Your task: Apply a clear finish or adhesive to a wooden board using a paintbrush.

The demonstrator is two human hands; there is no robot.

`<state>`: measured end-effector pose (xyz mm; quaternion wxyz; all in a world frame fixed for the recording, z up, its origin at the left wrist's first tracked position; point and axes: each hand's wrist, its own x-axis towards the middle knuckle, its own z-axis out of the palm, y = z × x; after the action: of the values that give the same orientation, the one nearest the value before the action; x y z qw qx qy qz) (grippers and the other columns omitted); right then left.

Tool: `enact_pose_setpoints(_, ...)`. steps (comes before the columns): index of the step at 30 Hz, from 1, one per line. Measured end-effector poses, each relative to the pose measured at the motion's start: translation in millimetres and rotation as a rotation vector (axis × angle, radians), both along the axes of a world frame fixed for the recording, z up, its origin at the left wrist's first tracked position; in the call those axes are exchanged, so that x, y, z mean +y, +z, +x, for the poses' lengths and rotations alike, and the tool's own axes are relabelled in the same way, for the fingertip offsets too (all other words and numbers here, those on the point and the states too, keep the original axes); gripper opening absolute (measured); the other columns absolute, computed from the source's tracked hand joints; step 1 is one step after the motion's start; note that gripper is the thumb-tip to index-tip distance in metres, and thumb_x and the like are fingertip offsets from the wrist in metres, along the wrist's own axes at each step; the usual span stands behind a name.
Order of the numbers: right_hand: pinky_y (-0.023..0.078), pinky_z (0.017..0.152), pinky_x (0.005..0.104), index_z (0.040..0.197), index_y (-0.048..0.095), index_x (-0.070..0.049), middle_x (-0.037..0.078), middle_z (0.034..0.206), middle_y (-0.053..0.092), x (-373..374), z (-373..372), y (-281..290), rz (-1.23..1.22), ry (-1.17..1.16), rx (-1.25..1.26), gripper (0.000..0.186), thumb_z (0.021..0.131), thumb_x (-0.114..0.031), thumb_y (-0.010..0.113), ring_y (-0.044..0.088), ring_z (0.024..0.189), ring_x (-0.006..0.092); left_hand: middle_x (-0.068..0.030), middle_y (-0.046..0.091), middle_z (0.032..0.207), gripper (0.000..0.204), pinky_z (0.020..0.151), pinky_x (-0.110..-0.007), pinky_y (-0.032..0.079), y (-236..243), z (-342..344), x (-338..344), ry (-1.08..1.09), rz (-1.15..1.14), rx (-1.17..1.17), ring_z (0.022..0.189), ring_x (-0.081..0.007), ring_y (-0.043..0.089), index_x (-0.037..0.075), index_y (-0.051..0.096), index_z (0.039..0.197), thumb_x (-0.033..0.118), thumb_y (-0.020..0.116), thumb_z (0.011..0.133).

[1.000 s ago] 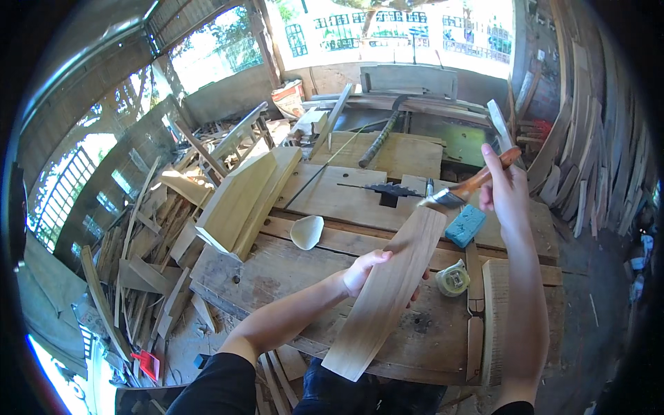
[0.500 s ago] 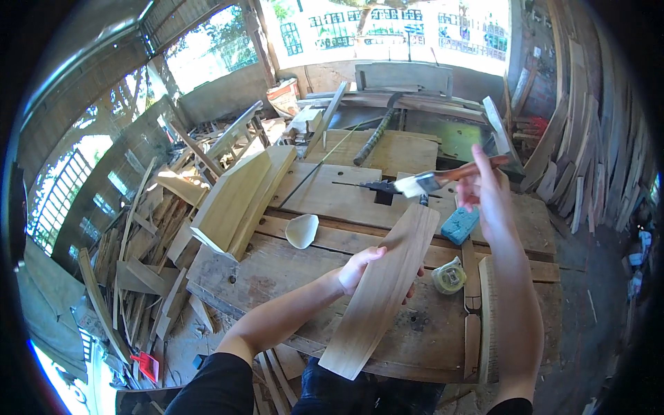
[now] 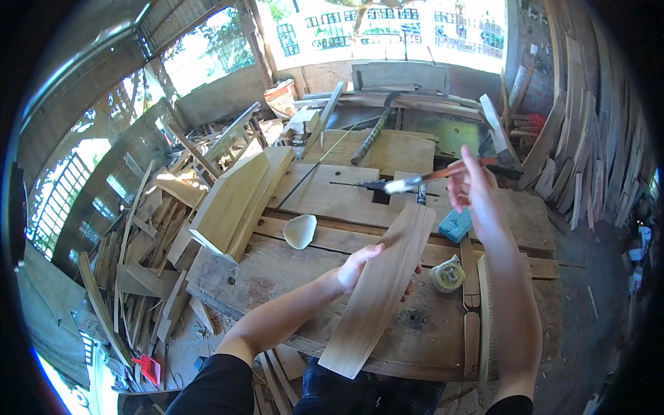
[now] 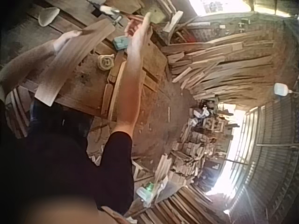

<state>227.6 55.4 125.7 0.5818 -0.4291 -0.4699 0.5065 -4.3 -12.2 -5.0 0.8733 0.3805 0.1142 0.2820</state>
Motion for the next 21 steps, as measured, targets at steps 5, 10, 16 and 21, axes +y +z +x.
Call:
enact_pose_setpoints(5, 0.037, 0.045, 0.0239, 0.086, 0.063, -0.01, -0.002, 0.062, 0.052, -1.5, -2.3, -6.1, -0.046, 0.27, -0.099, 0.056, 0.101, -0.062, 0.05, 0.049, 0.048, 0.0096, -0.0177, 0.054, 0.135, 0.085, 0.093, -0.052, 0.052, 0.5, 0.3, 1.4, 0.017, 0.022, 0.006, 0.108, -0.0342, 0.064, 0.003, 0.04, 0.146, 0.064, 0.058, 0.09)
enact_pose_setpoints(10, 0.034, 0.043, 0.0242, 0.083, 0.063, -0.009, -0.003, 0.054, 0.045, 7.4, -1.9, -15.0, 0.012, 0.166, -0.071, 0.055, 0.101, -0.06, 0.052, 0.043, 0.043, 0.0089, -0.0183, 0.057, 0.134, 0.085, 0.09, -0.049, 0.054, 3.0, 1.2, -3.7, 0.009, 0.078, 0.024, 0.104, -0.0336, 0.065, 0.002, 0.039, 0.147, 0.063, 0.057, 0.09)
enact_pose_setpoints(16, 0.027, 0.043, 0.0244, 0.081, 0.055, -0.014, -0.005, 0.054, 0.033, 8.0, 19.6, -6.2, 0.058, 0.067, 0.009, 0.046, 0.103, -0.055, 0.053, 0.036, 0.043, 0.0064, -0.0187, 0.058, 0.134, 0.087, 0.09, -0.048, 0.054, 2.0, 2.8, 0.0, -0.009, 0.043, 0.006, 0.103, -0.0332, 0.066, 0.001, 0.041, 0.147, 0.063, 0.059, 0.089)
enact_pose_setpoints(21, 0.029, 0.042, 0.0241, 0.084, 0.058, -0.01, -0.001, 0.058, 0.045, -4.9, -6.8, 5.2, 0.032, 0.057, 0.071, 0.05, 0.103, -0.056, 0.051, 0.045, 0.044, 0.009, -0.0175, 0.06, 0.132, 0.084, 0.09, -0.048, 0.054, -1.2, -5.3, 2.7, 0.076, 0.018, 0.025, 0.103, -0.0331, 0.066, 0.002, 0.044, 0.145, 0.062, 0.059, 0.088)
